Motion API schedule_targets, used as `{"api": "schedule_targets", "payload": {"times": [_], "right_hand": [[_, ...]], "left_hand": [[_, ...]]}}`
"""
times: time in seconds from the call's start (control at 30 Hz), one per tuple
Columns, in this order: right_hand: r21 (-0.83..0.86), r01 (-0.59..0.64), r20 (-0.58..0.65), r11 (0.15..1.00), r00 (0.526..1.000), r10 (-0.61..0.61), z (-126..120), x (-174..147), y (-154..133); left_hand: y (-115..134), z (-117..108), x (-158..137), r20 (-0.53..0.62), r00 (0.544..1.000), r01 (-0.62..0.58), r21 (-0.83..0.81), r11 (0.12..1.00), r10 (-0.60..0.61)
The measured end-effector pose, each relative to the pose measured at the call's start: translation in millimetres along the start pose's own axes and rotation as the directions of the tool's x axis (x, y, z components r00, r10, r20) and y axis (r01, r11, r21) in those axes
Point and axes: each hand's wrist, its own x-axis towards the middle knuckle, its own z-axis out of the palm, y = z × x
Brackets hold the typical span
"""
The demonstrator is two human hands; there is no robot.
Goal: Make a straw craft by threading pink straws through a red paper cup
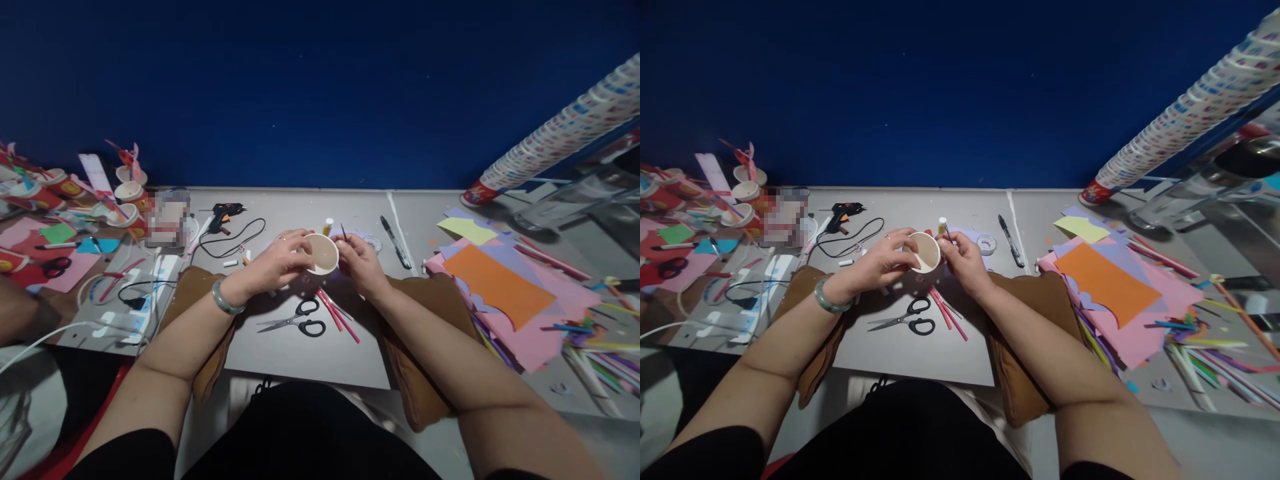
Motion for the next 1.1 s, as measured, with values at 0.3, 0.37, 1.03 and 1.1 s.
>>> {"api": "schedule_targets", "payload": {"times": [0.3, 0.37, 1.03, 1.1], "right_hand": [[-0.086, 0.108, -0.189, 0.99, 0.974, -0.123, -1, 1, 1], [-0.004, 0.042, -0.111, 0.999, 0.993, -0.042, 1, 0, 1], [-0.553, 0.23, 0.055, 0.801, 0.969, -0.241, 6, -12, 8], [-0.535, 0.234, 0.087, 0.812, 0.971, -0.223, 7, -14, 9]], "left_hand": [[2, -2, 3, -0.245, 0.966, 0.053, -0.141, 0.989, -0.087], [-1, -1, 4, -0.294, 0.949, 0.034, -0.275, 0.961, -0.117], [14, -8, 8, -0.057, 0.842, 0.445, -0.489, 0.751, -0.536], [16, -11, 9, 0.045, 0.821, 0.487, -0.577, 0.655, -0.57]]}}
